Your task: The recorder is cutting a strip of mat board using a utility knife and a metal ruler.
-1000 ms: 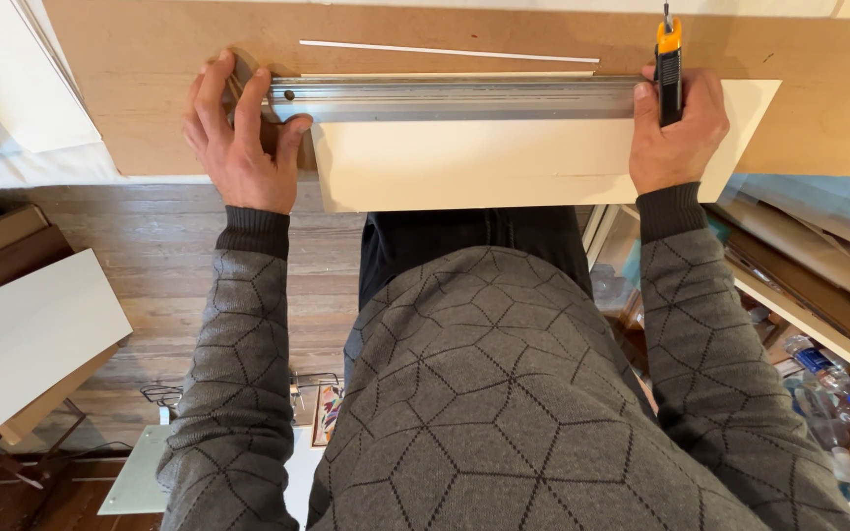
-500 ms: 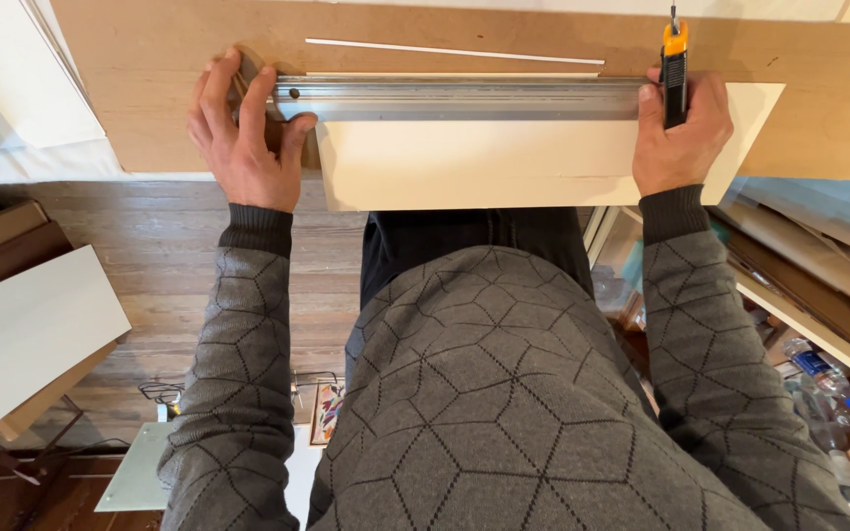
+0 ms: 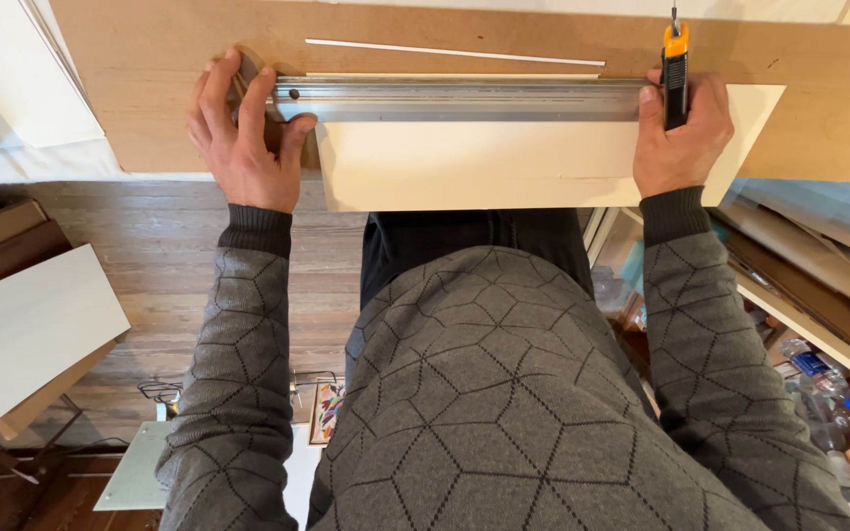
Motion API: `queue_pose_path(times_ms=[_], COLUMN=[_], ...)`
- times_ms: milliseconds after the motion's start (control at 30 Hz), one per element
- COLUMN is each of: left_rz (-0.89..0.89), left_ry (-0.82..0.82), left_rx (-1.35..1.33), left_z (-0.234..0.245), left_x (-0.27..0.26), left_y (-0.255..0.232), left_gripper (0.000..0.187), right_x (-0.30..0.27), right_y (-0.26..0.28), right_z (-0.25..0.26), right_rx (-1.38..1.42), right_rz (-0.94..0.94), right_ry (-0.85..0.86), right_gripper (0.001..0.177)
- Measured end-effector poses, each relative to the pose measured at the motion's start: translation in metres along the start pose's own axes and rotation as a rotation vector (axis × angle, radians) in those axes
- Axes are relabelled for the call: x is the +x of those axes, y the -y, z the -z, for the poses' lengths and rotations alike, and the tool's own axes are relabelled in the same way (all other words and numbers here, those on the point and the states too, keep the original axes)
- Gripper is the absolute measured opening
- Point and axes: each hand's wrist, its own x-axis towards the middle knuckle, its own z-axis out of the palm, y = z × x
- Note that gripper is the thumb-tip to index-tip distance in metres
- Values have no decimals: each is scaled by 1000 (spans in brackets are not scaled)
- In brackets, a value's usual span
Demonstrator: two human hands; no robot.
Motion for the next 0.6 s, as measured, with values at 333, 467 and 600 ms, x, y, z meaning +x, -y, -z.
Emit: queue_pose_path(times_ms=[333,467,600], left_rz=[1,-2,-9], left_ry=[8,3,-3], left_rx=[9,5,6], left_z=[0,-3,-2], left_x=[0,-1,-1], left_y=[1,3,3], left_gripper=[57,57,57], right_x=[0,1,0], right_y=[-1,1,1], right_z=[-1,0,0], right_rx=[11,-3,-7], right_rz=[-1,-17,-12], right_ry=[-1,-3,-2], right_gripper=[14,15,15])
